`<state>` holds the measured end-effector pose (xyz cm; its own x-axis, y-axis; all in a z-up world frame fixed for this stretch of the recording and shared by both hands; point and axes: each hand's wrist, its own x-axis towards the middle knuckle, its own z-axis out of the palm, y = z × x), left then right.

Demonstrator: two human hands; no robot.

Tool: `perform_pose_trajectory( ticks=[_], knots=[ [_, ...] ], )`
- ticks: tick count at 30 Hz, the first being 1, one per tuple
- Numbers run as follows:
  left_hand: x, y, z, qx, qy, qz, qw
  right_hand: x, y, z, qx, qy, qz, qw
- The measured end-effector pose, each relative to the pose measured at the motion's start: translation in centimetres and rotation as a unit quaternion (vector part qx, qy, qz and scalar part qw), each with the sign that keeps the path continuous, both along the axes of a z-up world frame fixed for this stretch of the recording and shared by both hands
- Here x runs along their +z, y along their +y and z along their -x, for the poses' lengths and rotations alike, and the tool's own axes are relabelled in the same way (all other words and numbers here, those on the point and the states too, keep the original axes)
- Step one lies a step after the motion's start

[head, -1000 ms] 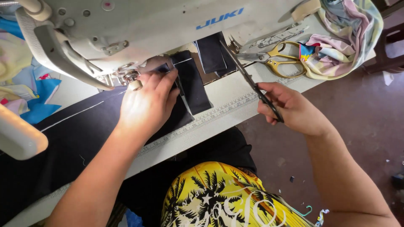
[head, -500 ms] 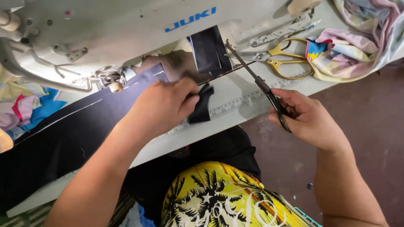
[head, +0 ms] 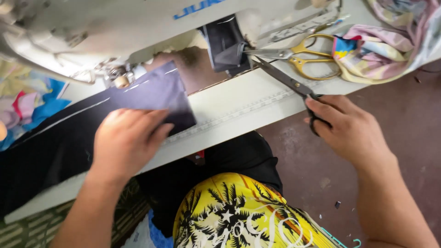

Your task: The person is using a pair of scissors to trim the edges of black fabric pieces on a sewing table.

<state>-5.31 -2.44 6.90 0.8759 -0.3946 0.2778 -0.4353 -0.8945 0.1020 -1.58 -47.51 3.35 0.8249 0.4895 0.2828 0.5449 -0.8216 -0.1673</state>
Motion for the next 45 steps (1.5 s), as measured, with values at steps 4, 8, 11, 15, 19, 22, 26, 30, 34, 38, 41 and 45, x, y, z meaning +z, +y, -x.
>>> perform_pose_trajectory(
  ticks=[4,8,11,15,19,22,26,30,34,38,41,45],
  knots=[
    [-1.6,10.0,4.8,0.11,0.005,0.036,0.993,-0.7,-2.0,-1.2,0.026,-0.028,0.066,0.997],
    [-5.5,18.6,8.1,0.199,-0.068,-0.031,0.977,-1.3,-3.7,-3.1,0.031,-0.068,0.159,0.984],
    [-6.0,20.0,8.3,0.276,0.026,-0.014,0.961,-2.9,-4.8,-4.4,0.053,-0.07,0.144,0.986],
    [-4.5,18.7,7.7,0.341,0.182,0.05,0.921,0.7,4.2,-3.3,0.109,-0.085,0.073,0.988],
    [-4.5,18.0,8.0,0.335,0.202,0.04,0.919,0.4,15.5,-1.9,0.178,0.062,0.013,0.982],
    [-5.0,17.1,8.7,0.304,0.193,0.013,0.933,-0.8,20.1,-1.2,0.24,0.112,0.107,0.958],
    [-5.5,15.6,9.2,0.285,0.198,-0.004,0.938,-2.6,19.7,0.0,0.258,0.03,0.146,0.955],
    [-5.6,15.1,9.0,0.281,0.211,-0.011,0.936,-3.0,18.0,1.4,0.226,-0.032,0.145,0.963],
    [-5.3,15.2,8.3,0.278,0.238,-0.001,0.931,-3.3,16.4,3.5,0.193,-0.041,0.155,0.968],
    [-4.6,14.7,6.8,0.292,0.264,0.007,0.919,-3.8,15.9,5.2,0.169,-0.032,0.126,0.977],
    [-4.0,14.4,6.3,0.294,0.261,0.023,0.919,-3.6,15.9,5.4,0.16,-0.019,0.119,0.98],
    [-4.4,16.7,8.8,0.279,0.145,0.074,0.946,-3.0,15.8,4.0,0.174,0.044,0.076,0.981]
  ],
)
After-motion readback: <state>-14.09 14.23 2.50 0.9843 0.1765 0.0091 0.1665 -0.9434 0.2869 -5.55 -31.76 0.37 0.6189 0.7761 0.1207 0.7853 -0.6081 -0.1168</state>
